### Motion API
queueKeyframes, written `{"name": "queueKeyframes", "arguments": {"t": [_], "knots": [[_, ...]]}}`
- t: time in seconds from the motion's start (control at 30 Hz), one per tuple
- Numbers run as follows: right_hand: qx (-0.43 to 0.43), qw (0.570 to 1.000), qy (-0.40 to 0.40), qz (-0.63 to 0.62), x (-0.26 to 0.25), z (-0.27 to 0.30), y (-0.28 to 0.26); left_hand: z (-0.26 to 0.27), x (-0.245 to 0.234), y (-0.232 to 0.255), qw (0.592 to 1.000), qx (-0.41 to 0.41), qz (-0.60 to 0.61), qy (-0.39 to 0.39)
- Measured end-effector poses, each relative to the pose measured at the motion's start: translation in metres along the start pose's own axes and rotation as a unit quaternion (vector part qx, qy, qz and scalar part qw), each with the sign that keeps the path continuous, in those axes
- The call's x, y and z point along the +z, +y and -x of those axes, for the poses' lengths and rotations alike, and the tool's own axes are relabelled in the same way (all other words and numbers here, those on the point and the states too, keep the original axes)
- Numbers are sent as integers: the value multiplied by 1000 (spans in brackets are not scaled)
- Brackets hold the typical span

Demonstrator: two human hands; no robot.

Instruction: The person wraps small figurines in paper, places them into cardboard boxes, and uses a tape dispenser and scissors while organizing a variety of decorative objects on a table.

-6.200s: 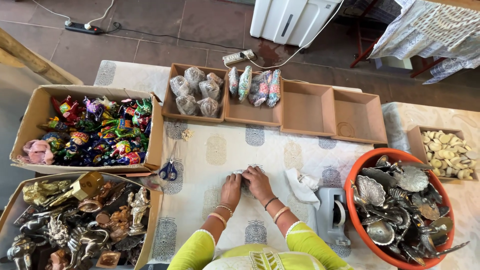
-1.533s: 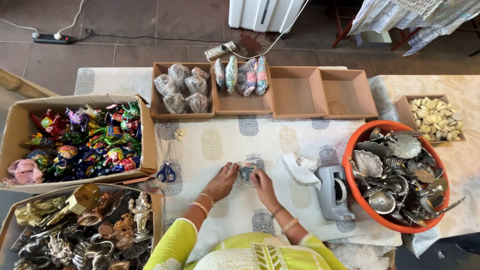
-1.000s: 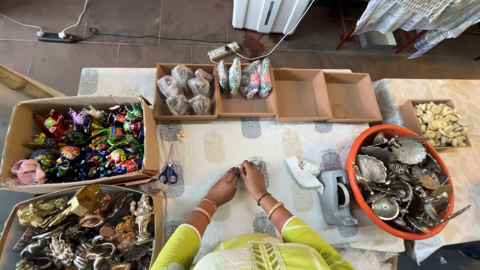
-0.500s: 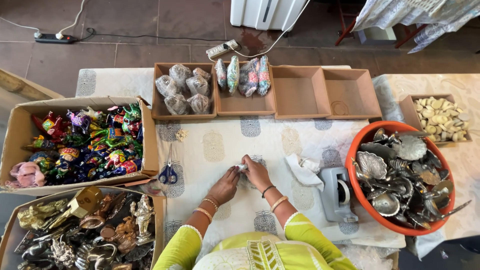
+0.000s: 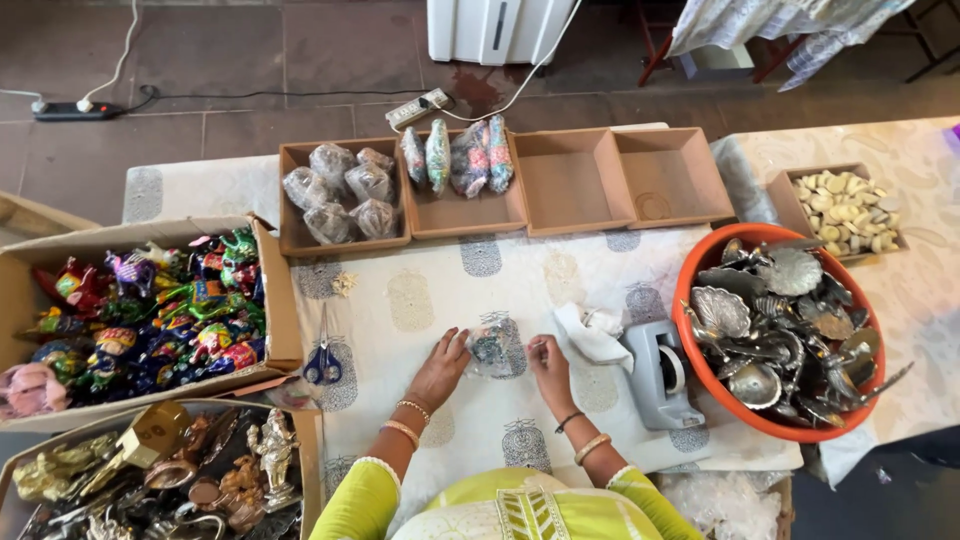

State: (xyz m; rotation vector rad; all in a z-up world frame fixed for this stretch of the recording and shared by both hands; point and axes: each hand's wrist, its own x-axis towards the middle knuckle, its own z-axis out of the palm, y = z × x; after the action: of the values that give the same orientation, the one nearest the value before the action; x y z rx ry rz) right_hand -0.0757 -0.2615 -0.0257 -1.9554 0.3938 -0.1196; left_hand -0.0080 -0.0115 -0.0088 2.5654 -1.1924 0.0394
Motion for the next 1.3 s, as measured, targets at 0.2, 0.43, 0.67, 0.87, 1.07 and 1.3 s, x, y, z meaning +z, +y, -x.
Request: {"name": "queueKeyframes", "arguments": {"t": [0.2, 0.43, 0.67, 0.87, 1.07, 1.3], "knots": [[-38, 997, -63, 28, 17, 26, -14, -17, -23, 5, 993, -41, 107, 3], [-4, 996, -40, 76, 29, 23, -53, -21, 3, 6, 971, -94, 220, 16], [-52, 996, 1, 72, 31, 13, -65, -30, 0, 23, 965, -159, 203, 43], [-125, 978, -17, 165, 21, 15, -61, -31, -1, 32, 971, -176, 157, 39], [-233, 948, -65, 208, 16, 29, -69, -33, 4, 31, 970, -193, 145, 16], [-215, 938, -51, 269, 23, 19, -53, -35, -18, 39, 971, -178, 155, 43]]}}
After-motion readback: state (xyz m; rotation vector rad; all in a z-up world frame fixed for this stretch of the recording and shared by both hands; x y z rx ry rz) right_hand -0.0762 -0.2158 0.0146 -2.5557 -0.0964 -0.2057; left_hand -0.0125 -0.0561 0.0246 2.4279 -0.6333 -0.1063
